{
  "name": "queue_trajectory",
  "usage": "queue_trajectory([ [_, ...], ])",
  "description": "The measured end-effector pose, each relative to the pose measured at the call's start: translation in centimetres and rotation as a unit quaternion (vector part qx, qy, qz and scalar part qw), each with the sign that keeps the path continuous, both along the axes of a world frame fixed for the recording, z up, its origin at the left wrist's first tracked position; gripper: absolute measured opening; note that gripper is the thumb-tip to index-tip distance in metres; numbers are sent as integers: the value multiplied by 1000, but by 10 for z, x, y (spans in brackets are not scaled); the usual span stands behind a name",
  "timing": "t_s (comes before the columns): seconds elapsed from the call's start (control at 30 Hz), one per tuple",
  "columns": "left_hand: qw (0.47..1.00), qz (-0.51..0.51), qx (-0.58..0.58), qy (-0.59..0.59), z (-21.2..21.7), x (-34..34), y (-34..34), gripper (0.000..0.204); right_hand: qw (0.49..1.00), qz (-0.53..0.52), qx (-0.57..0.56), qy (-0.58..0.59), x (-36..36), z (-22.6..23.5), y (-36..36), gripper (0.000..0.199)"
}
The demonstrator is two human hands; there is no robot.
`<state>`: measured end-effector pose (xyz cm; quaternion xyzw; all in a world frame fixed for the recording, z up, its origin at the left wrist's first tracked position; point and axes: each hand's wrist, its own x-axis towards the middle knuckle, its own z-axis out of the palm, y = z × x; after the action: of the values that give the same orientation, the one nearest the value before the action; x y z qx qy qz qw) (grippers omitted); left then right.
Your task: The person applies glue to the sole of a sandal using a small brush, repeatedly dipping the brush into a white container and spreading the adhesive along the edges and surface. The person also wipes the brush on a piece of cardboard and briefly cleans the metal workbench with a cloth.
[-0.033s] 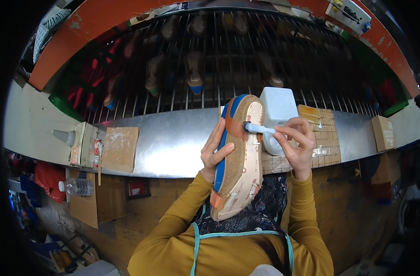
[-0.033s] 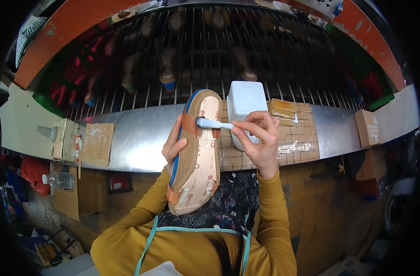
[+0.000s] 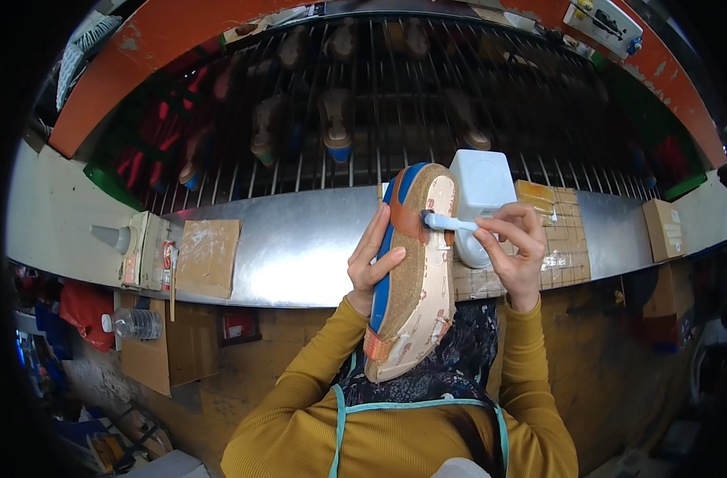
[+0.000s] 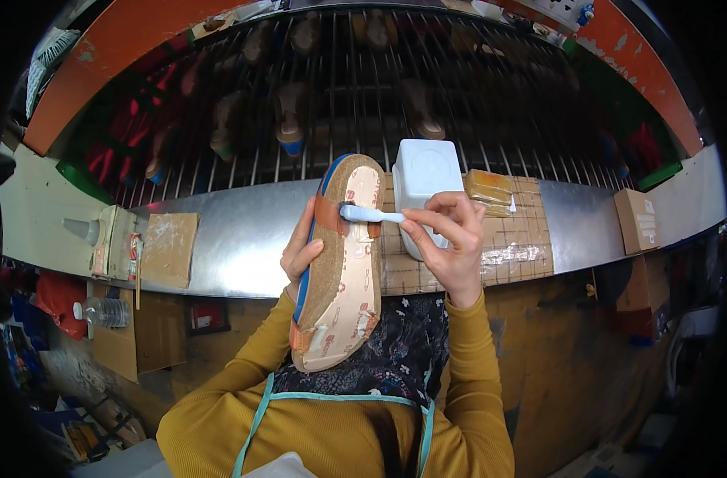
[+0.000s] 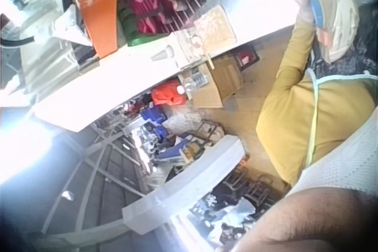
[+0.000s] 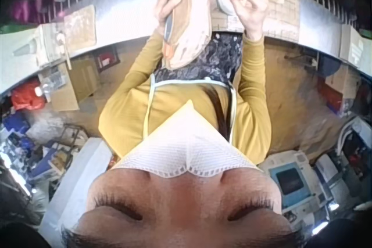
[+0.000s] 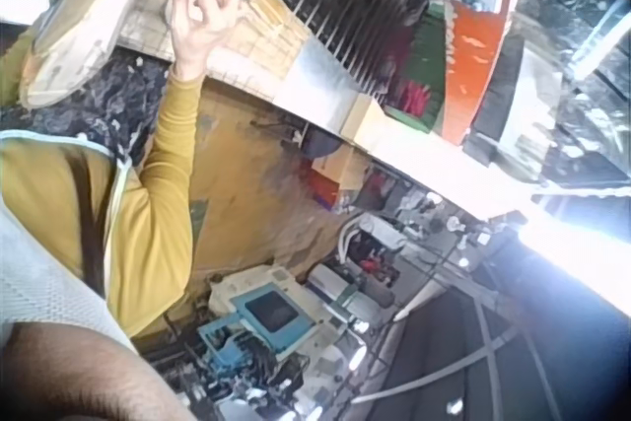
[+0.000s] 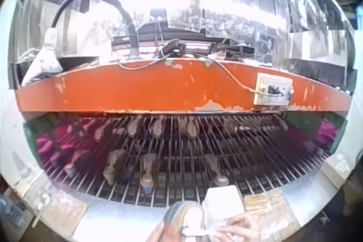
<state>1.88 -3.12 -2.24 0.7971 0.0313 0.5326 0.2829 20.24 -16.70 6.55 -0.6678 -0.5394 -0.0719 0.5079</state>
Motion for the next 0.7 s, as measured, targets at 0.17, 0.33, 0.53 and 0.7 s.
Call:
queue_trajectory([
  [0.17, 999, 3, -43, -27, 9, 1, -8, 39, 1000, -5, 15, -21, 2, -2, -2, 19],
  [0.33, 993, -6, -115, -37, 4, 5, -4, 50, 999, 14, 18, -37, 3, 0, 2, 20],
  [0.53, 996, -21, -57, -67, 6, 7, 4, 43, 1000, 3, 17, -13, 3, 14, 10, 21],
  [0.7, 999, -10, -19, -42, 5, 6, 9, 30, 998, -28, 44, -21, 0, 17, 15, 21],
])
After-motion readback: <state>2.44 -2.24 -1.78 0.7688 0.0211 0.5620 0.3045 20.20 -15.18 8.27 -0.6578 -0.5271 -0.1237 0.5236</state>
